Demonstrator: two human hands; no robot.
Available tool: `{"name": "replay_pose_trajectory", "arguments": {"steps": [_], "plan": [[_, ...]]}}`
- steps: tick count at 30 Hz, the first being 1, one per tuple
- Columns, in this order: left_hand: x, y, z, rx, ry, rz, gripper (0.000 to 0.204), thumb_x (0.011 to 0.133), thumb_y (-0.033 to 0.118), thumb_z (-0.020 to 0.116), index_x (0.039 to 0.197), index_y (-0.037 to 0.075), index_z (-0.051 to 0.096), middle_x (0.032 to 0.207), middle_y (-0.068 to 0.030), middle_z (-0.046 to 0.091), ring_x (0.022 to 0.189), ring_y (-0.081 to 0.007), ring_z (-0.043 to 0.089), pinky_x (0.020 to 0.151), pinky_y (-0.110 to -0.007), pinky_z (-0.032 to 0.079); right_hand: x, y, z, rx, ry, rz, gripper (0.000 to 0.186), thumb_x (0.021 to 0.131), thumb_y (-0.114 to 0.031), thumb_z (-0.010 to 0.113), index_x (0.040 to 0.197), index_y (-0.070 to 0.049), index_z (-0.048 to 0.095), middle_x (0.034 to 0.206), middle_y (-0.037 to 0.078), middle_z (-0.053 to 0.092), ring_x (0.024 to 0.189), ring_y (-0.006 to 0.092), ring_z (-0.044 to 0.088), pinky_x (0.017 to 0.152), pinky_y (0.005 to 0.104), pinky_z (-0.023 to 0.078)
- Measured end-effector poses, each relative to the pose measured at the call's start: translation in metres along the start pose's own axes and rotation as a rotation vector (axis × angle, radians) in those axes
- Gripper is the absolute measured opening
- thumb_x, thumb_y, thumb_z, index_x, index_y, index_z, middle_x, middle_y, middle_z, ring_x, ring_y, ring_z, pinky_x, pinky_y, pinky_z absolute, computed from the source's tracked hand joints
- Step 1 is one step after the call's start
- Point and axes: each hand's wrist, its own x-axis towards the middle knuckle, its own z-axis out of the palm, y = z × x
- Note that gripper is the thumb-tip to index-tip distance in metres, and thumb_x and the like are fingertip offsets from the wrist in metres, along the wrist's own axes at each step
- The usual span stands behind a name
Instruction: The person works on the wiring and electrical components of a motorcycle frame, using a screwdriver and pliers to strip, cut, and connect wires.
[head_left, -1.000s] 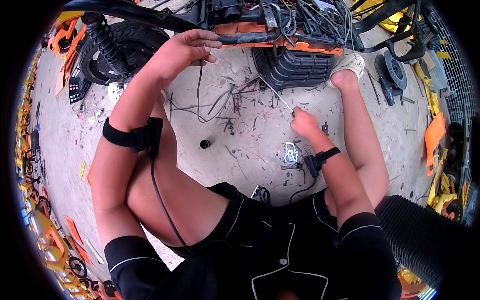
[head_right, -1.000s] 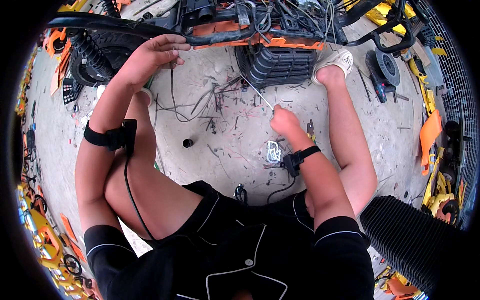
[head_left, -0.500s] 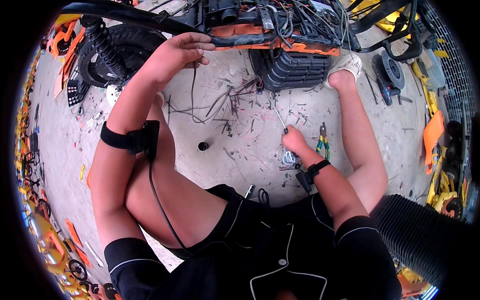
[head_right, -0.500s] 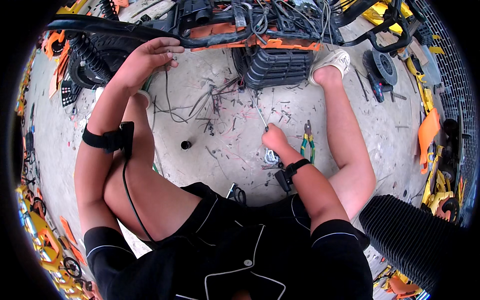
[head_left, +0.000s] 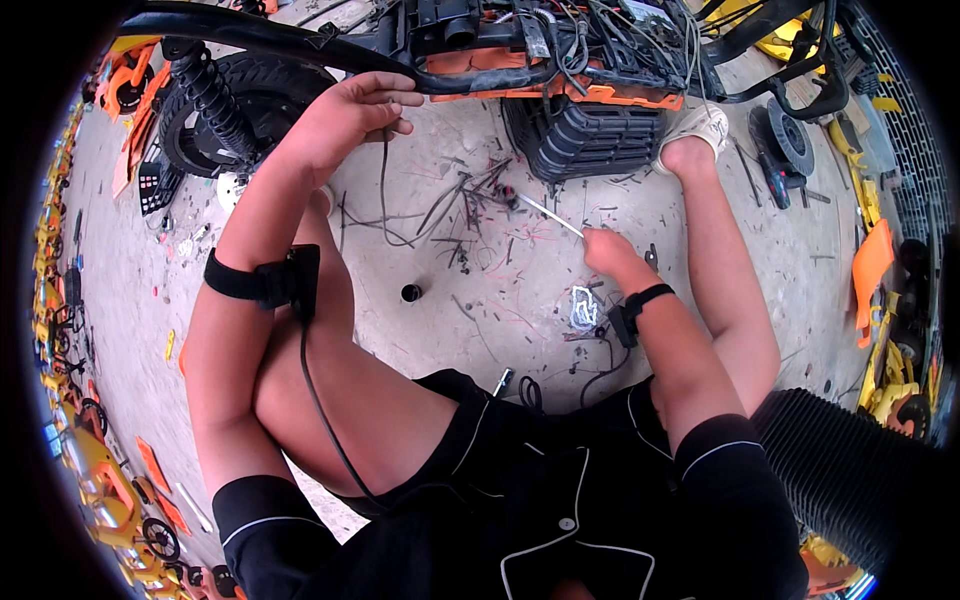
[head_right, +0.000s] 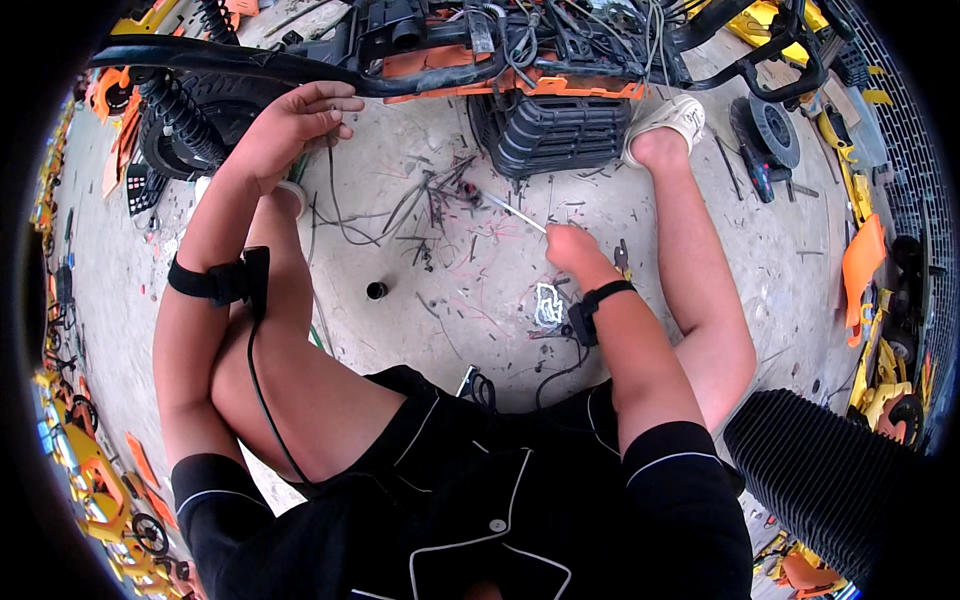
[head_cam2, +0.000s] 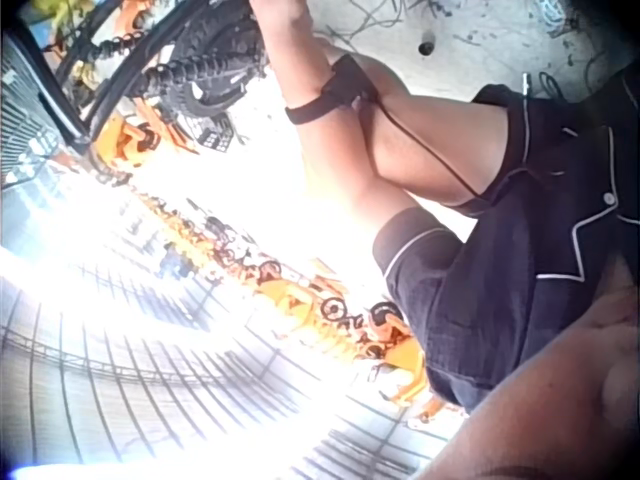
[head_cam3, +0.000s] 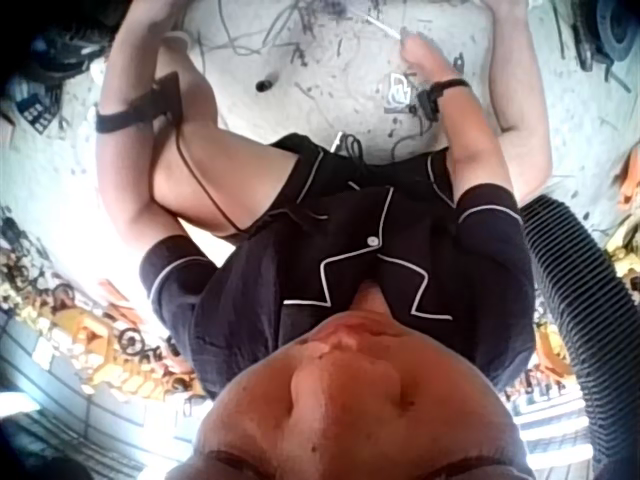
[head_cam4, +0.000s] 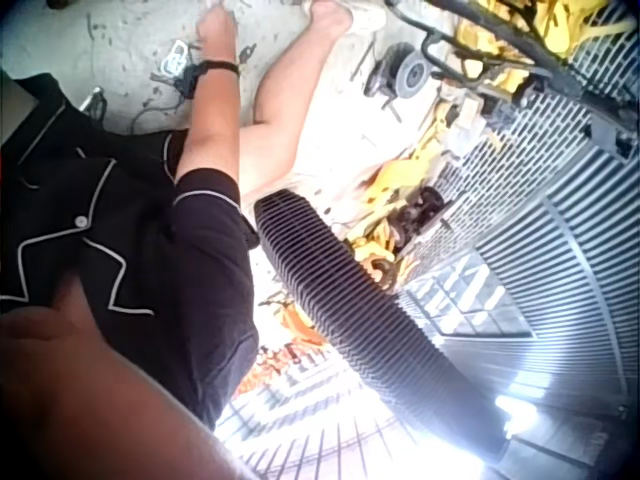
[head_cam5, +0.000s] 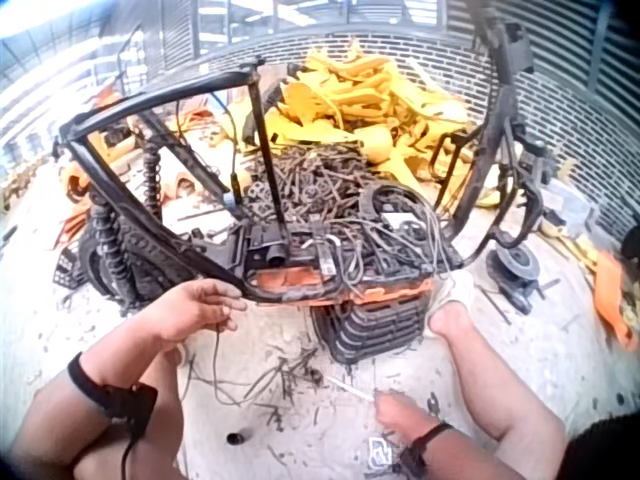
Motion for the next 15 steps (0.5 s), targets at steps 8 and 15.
{"name": "replay_pose_trajectory", "arguments": {"steps": [8,15], "plan": [[0.003,-0.002,0.001,0.033,-0.039,-0.005,0.037,0.099,0.004,0.051,0.136,0.003,0.052,0.127,-0.0065,0.064,0.1,-0.0145,0.063,0.096,-0.031,0.049,-0.057,0.015,-0.024,-0.234,-0.26,-0.214,0.022,0.083,-0.016,0.055,0.101,-0.01,0.067,0.099,0.016,0.07,0.095,0.0379,0.066,0.081,0.048,0.052],[-0.001,0.001,0.001,0.038,-0.023,-0.006,0.038,0.099,0.006,0.051,0.136,0.004,0.052,0.127,-0.0052,0.064,0.099,-0.0142,0.063,0.095,-0.031,0.049,-0.055,0.059,-0.021,-0.04,0.098,0.126,0.019,0.084,-0.014,0.053,0.098,-0.008,0.064,0.096,0.02,0.068,0.093,0.042,0.064,0.079,0.0513,0.051]]}}
